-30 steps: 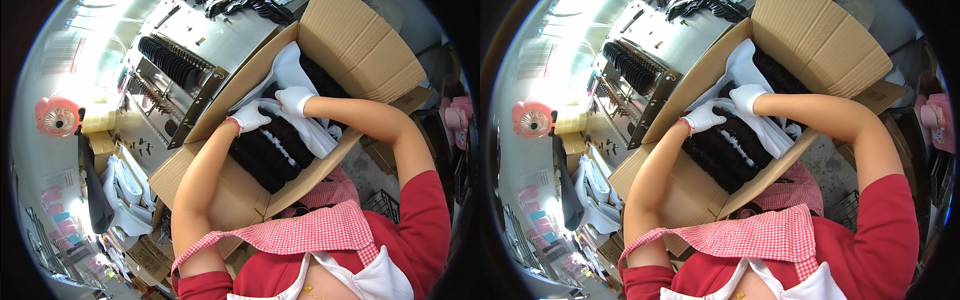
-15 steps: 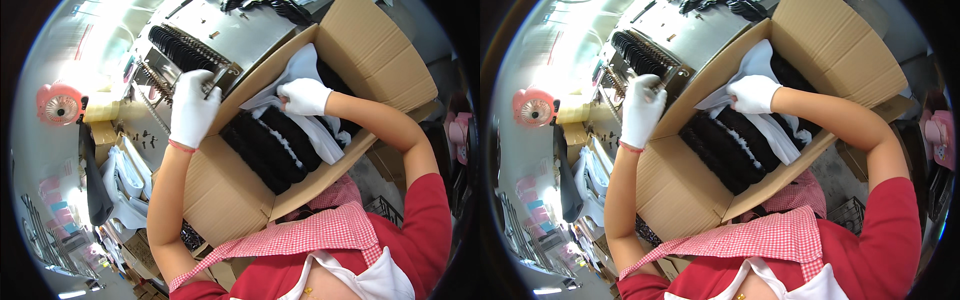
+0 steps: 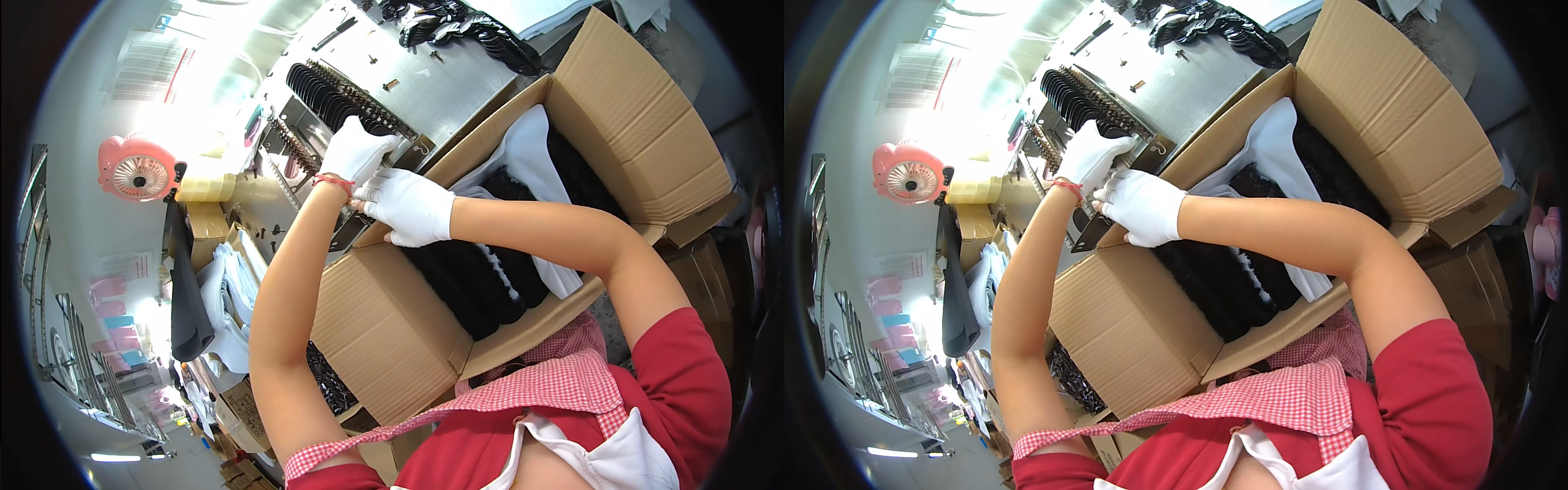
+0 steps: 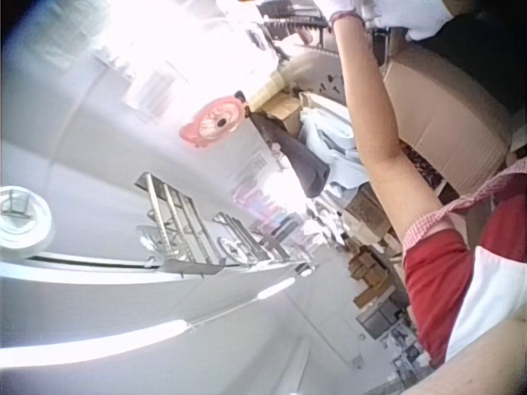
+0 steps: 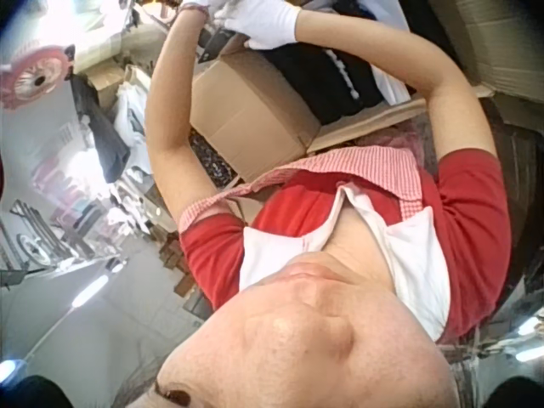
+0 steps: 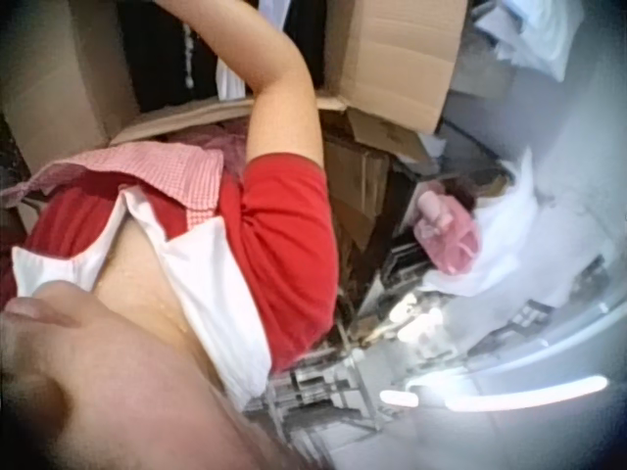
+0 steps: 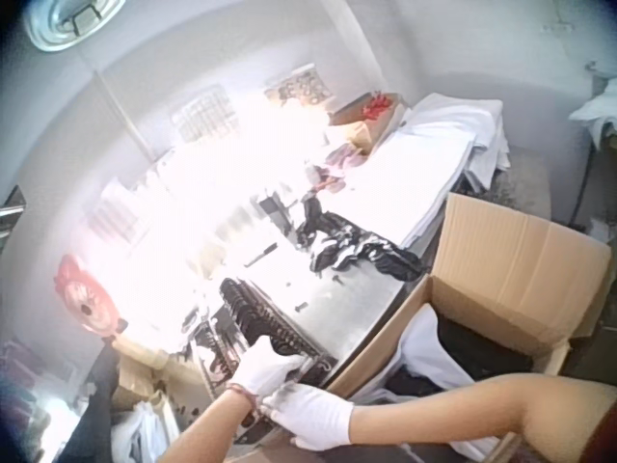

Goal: The person repeatedly picks up small black components from a cardboard box and places them into slots on a metal rack. They handle the components one at a time, occasionally adjusting the rack or retrieving more parts from a nearby container.

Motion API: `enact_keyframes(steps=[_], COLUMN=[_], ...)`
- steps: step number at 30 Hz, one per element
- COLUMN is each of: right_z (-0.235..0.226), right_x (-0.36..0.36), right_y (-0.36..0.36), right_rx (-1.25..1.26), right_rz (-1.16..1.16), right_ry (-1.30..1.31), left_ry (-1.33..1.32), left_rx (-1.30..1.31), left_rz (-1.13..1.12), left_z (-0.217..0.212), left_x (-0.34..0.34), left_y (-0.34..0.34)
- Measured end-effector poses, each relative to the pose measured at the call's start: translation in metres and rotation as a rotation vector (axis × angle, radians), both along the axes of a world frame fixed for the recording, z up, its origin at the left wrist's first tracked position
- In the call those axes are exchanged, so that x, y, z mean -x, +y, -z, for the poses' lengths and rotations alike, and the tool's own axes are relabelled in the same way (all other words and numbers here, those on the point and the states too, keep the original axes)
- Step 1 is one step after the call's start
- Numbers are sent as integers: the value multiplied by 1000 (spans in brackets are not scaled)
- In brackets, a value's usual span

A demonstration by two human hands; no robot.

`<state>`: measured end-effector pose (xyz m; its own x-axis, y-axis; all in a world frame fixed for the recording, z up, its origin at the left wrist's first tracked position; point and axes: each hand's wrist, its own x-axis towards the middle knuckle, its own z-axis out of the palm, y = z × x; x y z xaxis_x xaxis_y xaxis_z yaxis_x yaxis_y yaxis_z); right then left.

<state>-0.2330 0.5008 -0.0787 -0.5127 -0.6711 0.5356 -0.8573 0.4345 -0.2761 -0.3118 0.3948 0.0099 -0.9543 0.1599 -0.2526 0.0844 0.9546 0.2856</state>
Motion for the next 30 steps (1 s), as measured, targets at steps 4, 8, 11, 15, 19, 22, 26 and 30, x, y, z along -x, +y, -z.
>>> enact_keyframes(steps=[4,8,11,15,19,22,26,30], right_z=[-39,5,3,-11,-18,-7,-14,-19], right_x=[-10,3,6,-1,15,30,35,43], right_y=[4,0,4,5,-12,4,8,1], right_rx=[-316,63,261,586,501,556,402,308], right_rz=[-53,-53,-46,267,132,183,187,163], right_ry=[-419,-106,-202,-295,-349,-376,-346,-442], left_ry=[-88,21,99,-4,-11,-351,147,247], left_rx=[-374,207,481,-10,277,-57,-65,-38], left_rz=[84,79,18,-52,446,363,0,31], left_z=[55,12,-23,-11,-2,-79,-53,7], left_x=[5,4,-8,-34,-41,-30,19,57], left_y=[-31,-2,-10,-58,-59,-34,-48,-65])
